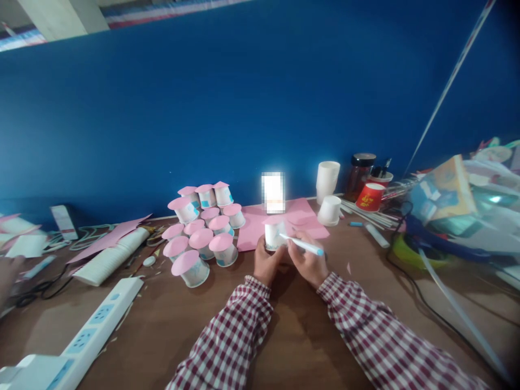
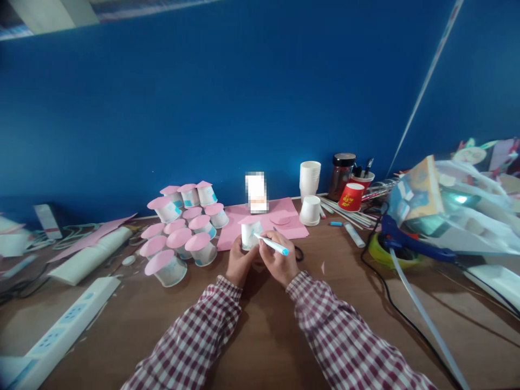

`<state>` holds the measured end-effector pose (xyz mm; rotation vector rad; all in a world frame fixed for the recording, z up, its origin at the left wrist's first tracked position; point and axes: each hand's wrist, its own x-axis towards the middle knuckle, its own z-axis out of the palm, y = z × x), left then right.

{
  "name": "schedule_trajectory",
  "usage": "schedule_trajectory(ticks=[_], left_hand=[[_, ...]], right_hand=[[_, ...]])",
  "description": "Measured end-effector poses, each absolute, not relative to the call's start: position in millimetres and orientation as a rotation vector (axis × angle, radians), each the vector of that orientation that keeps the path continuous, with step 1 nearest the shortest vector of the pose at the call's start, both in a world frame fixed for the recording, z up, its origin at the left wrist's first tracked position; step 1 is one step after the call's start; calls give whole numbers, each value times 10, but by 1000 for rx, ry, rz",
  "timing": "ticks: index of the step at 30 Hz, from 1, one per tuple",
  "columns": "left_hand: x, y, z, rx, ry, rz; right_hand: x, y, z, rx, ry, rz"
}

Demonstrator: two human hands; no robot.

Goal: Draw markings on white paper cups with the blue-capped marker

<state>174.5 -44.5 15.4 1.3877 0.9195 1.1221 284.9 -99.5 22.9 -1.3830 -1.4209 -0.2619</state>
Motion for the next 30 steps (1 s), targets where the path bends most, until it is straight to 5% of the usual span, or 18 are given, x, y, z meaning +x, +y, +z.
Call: schedule_trajectory(ticks=[30], left_hand=[[1742,-442,161,1368,912,1114]], right_hand=[[2838,-1012,263,-1391,-1407,-258]])
